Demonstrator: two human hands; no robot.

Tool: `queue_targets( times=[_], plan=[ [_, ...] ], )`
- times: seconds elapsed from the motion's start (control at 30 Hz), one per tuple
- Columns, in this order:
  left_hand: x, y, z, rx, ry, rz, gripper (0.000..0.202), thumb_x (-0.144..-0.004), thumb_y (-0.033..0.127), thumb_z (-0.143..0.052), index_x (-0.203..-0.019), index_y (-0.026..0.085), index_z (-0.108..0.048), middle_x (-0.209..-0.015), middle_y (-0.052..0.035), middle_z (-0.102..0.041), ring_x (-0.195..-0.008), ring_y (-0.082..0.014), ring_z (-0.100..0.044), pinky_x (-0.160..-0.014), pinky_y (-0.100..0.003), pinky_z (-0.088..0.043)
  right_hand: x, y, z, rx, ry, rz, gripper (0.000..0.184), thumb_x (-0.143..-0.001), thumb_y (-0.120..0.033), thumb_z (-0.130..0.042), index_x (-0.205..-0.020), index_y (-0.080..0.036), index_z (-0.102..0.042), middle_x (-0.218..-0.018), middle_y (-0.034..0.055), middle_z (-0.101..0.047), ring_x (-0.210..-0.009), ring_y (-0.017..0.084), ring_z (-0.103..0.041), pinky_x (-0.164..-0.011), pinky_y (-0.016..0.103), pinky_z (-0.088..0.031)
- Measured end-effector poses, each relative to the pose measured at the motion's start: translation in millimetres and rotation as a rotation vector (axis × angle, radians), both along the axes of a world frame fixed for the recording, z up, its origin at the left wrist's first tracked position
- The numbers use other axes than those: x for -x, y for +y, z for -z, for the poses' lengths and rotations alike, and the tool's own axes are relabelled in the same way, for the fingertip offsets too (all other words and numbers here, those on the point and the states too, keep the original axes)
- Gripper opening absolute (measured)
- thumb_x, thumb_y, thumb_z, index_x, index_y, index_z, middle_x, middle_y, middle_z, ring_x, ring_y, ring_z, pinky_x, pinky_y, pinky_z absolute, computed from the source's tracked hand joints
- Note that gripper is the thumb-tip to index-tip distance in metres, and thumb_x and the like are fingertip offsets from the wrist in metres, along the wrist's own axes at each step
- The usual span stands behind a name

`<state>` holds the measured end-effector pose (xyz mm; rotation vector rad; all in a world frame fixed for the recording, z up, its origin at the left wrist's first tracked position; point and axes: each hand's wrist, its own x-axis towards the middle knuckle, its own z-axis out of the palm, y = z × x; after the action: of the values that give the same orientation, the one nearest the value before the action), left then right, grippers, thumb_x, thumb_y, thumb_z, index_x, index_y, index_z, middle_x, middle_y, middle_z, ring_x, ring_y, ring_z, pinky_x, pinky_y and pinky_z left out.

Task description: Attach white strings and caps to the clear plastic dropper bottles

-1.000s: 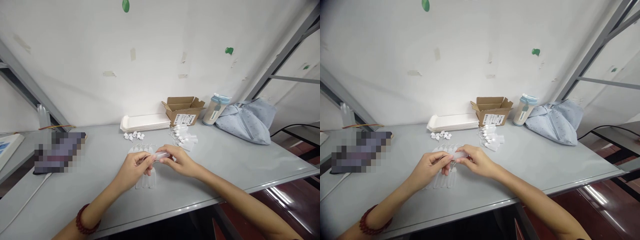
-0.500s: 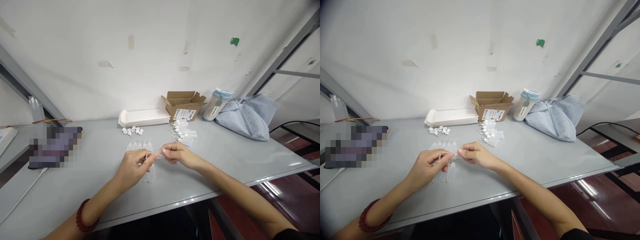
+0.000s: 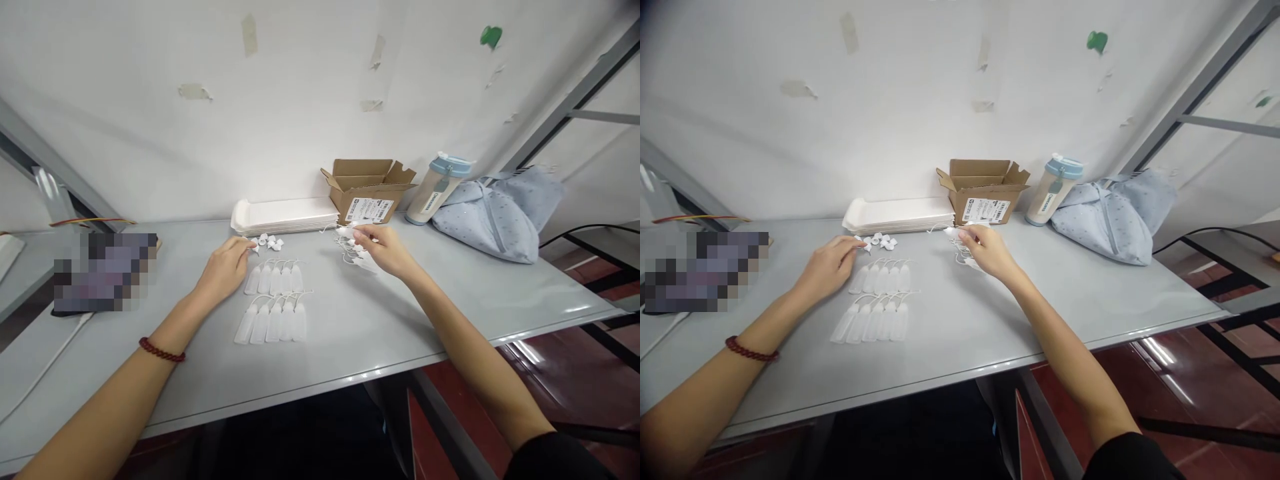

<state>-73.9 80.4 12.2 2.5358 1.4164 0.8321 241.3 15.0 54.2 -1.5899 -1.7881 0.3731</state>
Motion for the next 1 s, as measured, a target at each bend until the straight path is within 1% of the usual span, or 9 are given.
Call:
queue_targets(
  times=[0.07,0.13,0.27,0.43,0.57,0.73,0.87,1.0],
  plan=[
    [-2.1,3.4,3.8,-0.007,-0.009,0.021,0.036,-0.088,0.022,-0.029,-0.101,0.016,-0.063,-0.113,-0.0106,-0.062,-0.102,-0.0231,-0.059,-0.091,-0.036,-0.046,-6.3,3.7,1.8,-0.035,-0.084,0.031,0.026,-0.089,-0.027,-0.048,-0.098,-0.013,-0.068,-0.086,0.0072,-0.066,-0.074,0.018,-0.056,-0.067,0.028,-0.04],
    [-3.4,5.2,5.9,-0.009,-0.022,0.033,0.036,-0.088,0.023,-0.03,-0.1,0.015,-0.063,-0.114,-0.0114,-0.062,-0.104,-0.0238,-0.059,-0.094,-0.038,-0.045,-13.4,7.6,4.6,-0.068,-0.172,0.067,0.026,-0.087,-0.022,-0.05,-0.103,-0.013,-0.068,-0.094,0.0099,-0.067,-0.078,0.02,-0.058,-0.072,0.03,-0.042],
    [-1.8,7.6,8.9,-0.003,-0.032,0.039,0.039,-0.088,0.022,-0.029,-0.103,0.015,-0.064,-0.12,-0.0114,-0.061,-0.108,-0.0239,-0.058,-0.096,-0.039,-0.044,-29.1,15.5,11.2,-0.08,-0.27,0.095,0.025,-0.083,-0.016,-0.053,-0.102,-0.013,-0.069,-0.095,0.0115,-0.068,-0.08,0.022,-0.06,-0.075,0.032,-0.044],
    [0.0,10.8,13.2,0.012,-0.014,0.053,0.038,-0.088,0.025,-0.031,-0.103,0.016,-0.065,-0.121,-0.0106,-0.061,-0.111,-0.0253,-0.057,-0.097,-0.042,-0.043,-41.3,21.8,17.7,-0.067,-0.272,0.055,0.023,-0.079,-0.01,-0.056,-0.098,-0.016,-0.069,-0.098,0.0088,-0.07,-0.081,0.021,-0.062,-0.075,0.032,-0.046],
    [1.0,11.9,15.0,0.023,0.004,0.026,0.037,-0.087,0.027,-0.034,-0.105,0.015,-0.064,-0.119,-0.0119,-0.061,-0.106,-0.0257,-0.058,-0.094,-0.042,-0.045,-44.2,25.5,22.5,-0.045,-0.315,0.08,0.022,-0.079,-0.01,-0.058,-0.098,-0.015,-0.068,-0.102,0.0097,-0.07,-0.086,0.022,-0.062,-0.078,0.034,-0.046],
    [2.4,11.2,14.4,0.063,0.018,0.005,0.036,-0.084,0.027,-0.037,-0.104,0.014,-0.064,-0.116,-0.0117,-0.061,-0.094,-0.0243,-0.061,-0.091,-0.041,-0.046,-45.8,28.6,26.4,-0.057,-0.353,0.103,0.019,-0.079,-0.013,-0.062,-0.096,-0.012,-0.068,-0.099,0.0121,-0.069,-0.089,0.024,-0.062,-0.08,0.035,-0.046],
    [3.1,9.6,13.4,0.056,0.039,-0.008,0.034,-0.084,0.027,-0.037,-0.101,0.016,-0.065,-0.116,-0.0107,-0.062,-0.092,-0.024,-0.061,-0.089,-0.039,-0.046,-46.1,27.8,26.4,-0.06,-0.381,0.106,0.017,-0.078,-0.013,-0.063,-0.094,-0.011,-0.069,-0.098,0.0139,-0.067,-0.093,0.026,-0.059,-0.083,0.038,-0.045],
    [4.0,7.5,11.9,0.074,0.066,-0.03,0.037,-0.082,0.027,-0.037,-0.103,0.013,-0.065,-0.115,-0.013,-0.062,-0.09,-0.0247,-0.062,-0.089,-0.039,-0.047,-42.0,24.9,24.7,-0.115,-0.41,0.122,0.018,-0.079,-0.016,-0.063,-0.097,-0.012,-0.067,-0.101,0.015,-0.064,-0.098,0.03,-0.056,-0.085,0.042,-0.044]
  ],
)
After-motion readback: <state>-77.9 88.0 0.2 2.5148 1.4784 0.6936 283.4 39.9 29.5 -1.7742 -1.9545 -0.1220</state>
